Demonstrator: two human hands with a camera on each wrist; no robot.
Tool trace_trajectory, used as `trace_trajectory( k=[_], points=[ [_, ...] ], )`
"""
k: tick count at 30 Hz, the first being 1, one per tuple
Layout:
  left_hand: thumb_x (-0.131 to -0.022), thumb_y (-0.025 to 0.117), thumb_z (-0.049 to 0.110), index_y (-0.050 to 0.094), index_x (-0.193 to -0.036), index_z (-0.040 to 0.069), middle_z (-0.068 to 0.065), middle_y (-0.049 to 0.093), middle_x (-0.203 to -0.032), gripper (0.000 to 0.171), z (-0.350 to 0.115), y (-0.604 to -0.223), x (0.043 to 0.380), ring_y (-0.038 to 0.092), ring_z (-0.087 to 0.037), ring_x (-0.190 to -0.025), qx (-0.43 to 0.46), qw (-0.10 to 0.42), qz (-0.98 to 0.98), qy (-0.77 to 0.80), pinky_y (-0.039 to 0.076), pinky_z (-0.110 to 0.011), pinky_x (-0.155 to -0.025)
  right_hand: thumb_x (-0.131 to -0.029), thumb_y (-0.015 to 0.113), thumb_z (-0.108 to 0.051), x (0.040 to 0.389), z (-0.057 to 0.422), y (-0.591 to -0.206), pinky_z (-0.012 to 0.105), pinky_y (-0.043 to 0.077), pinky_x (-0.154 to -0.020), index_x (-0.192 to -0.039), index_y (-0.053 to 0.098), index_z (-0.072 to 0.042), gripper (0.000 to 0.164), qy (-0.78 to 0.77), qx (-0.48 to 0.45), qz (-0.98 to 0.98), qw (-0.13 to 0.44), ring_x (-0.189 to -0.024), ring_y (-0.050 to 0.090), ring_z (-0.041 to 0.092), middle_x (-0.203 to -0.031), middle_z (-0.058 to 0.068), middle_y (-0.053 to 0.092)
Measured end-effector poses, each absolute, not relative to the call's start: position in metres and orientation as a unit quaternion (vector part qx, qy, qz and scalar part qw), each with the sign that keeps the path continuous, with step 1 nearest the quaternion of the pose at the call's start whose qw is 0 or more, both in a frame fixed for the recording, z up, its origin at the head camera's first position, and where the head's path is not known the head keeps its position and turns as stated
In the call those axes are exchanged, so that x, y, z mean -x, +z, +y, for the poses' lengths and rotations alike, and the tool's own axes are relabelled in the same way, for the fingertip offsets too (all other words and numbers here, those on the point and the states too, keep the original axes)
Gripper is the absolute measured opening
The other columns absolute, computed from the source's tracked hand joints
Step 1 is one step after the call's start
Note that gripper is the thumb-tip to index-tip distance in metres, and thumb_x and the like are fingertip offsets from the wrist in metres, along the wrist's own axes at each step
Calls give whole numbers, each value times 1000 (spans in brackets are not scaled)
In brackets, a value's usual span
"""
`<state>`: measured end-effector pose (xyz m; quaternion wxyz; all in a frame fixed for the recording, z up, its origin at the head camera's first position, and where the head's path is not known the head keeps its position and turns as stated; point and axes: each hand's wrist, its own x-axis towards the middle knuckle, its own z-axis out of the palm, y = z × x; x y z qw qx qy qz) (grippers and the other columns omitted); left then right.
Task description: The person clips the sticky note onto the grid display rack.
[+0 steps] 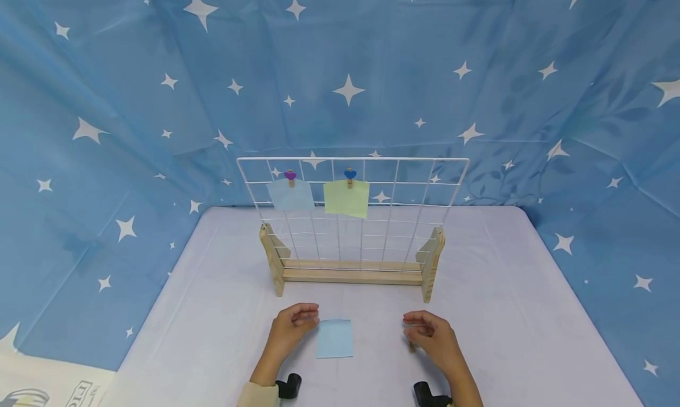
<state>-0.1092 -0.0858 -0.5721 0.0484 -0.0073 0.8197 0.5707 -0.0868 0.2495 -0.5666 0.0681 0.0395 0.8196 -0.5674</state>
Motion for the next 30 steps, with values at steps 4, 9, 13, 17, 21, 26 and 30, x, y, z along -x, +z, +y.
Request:
trace_trajectory(
  k=[4,9,13,17,21,26,30],
  points=[
    [-94,81,11,78,-118,2,-13,81,-112,26,-85,-572,111,79,-30,-103,14,56,825,562,60,-56,-98,-93,79,6,87,250,-568,24,61,-77,-122,71,10,31,-559,-52,824,71,-91,72,10,-124,24,75],
    [-93,82,10,78,-118,1,-14,81,-110,27,-84,-571,112,79,-30,-101,13,65,831,553,61,-56,-96,-90,83,2,87,250,-568,25,56,-69,-120,74,6,32,-528,-79,842,71,-83,68,12,-121,20,77],
    [-91,83,10,79,-116,2,-11,81,-108,27,-84,-571,113,79,-27,-97,15,66,840,538,61,-52,-93,-88,87,-4,86,250,-568,25,50,-66,-118,76,2,32,-498,-94,859,73,-76,60,15,-114,15,79],
    [-89,85,10,79,-113,4,-8,82,-104,25,-83,-572,114,78,-23,-91,9,68,854,516,60,-49,-87,-88,87,-4,85,251,-571,25,47,-64,-116,77,2,30,-483,-92,868,73,-72,56,14,-102,8,78],
    [-88,86,11,80,-110,7,-3,81,-100,23,-82,-572,115,77,-19,-87,8,71,867,494,58,-45,-82,-87,87,-5,85,251,-573,25,46,-63,-110,79,0,24,-461,-86,880,74,-72,55,14,-90,1,73],
    [-88,85,11,81,-105,10,2,80,-94,18,-81,-573,115,73,-15,-83,5,70,875,479,56,-42,-78,-89,87,-9,84,249,-572,25,47,-63,-102,82,-3,16,-446,-88,887,81,-74,56,15,-84,-1,68],
    [-88,82,9,81,-102,10,4,78,-88,14,-81,-574,115,70,-11,-78,2,68,877,476,54,-38,-74,-90,86,-10,83,249,-571,25,48,-65,-101,82,-4,13,-449,-86,885,83,-76,57,15,-84,-1,67]
  ],
)
